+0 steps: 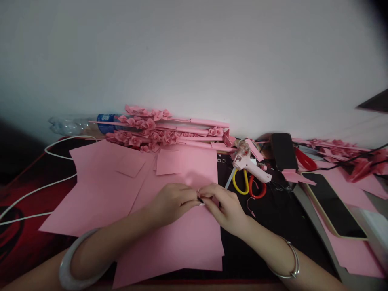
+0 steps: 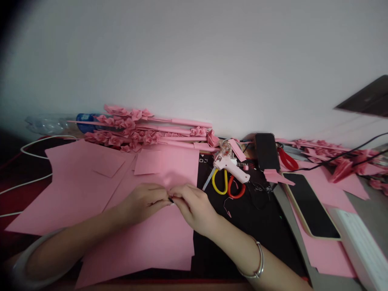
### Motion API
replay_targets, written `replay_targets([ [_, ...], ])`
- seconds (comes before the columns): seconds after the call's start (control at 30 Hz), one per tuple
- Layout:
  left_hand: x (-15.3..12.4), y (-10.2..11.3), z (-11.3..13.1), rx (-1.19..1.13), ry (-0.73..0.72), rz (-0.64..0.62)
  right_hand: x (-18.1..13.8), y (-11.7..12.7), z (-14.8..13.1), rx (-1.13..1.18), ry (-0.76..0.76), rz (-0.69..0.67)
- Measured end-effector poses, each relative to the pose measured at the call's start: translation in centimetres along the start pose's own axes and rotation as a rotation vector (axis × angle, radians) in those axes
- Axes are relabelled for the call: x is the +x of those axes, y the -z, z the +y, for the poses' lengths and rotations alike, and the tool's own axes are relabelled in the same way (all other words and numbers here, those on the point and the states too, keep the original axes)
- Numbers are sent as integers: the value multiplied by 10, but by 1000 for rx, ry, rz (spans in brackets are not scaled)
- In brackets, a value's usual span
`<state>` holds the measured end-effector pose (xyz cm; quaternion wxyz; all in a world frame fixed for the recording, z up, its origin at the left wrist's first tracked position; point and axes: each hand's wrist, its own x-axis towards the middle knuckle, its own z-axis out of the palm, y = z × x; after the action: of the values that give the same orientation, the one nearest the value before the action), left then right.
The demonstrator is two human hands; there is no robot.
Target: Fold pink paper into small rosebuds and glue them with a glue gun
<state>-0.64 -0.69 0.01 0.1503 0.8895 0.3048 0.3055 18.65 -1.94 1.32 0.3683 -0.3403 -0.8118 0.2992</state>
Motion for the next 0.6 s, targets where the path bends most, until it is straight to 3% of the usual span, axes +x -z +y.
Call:
replay_targets([
  [0.2, 1, 3, -2, -200, 131, 46, -4, 1, 5, -7, -78, 102],
  [0.4, 0, 10, -16, -419, 601, 252, -2, 9, 14, 163, -289, 418],
  [0.6, 3, 8, -16, -605, 687, 303, 2, 8, 13, 275, -334, 428],
])
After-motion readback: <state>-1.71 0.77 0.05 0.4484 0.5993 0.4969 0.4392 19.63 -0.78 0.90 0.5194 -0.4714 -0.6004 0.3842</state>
